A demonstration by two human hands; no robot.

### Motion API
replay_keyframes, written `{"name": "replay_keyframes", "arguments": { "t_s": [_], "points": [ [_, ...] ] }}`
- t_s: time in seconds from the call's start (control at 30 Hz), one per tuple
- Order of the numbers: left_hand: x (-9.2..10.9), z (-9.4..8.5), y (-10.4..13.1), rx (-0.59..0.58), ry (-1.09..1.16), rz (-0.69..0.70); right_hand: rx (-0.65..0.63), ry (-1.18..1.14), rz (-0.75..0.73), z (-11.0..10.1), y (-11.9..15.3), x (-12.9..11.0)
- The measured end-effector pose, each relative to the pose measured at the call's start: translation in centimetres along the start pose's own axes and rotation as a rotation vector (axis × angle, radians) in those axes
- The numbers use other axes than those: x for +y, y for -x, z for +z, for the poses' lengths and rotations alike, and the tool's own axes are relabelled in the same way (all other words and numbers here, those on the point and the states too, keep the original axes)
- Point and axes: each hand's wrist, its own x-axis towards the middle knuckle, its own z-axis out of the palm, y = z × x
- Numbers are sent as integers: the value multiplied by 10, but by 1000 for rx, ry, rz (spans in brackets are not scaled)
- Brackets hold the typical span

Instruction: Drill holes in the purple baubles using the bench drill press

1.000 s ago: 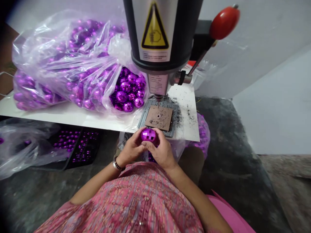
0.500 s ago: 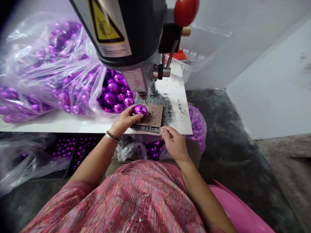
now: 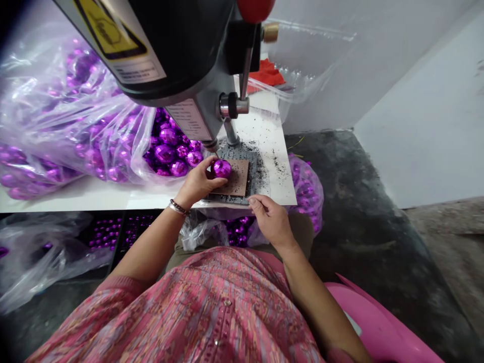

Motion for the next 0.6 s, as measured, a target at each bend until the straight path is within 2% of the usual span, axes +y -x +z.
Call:
{"name": "replay_keyframes", "arguments": {
  "t_s": [0.17, 0.33, 0.47, 0.6],
  "points": [
    [7, 6, -4, 27, -144, 87, 16, 103, -58, -1, -4, -14],
    [2, 10, -3, -3, -47, 71, 98, 245, -189, 15, -47, -41],
    [0, 11, 1, -4, -40, 61, 46, 328, -222, 30, -82, -54],
    [-7, 4, -4, -104, -10, 110, -15, 374, -191, 29, -91, -56]
  ]
}}
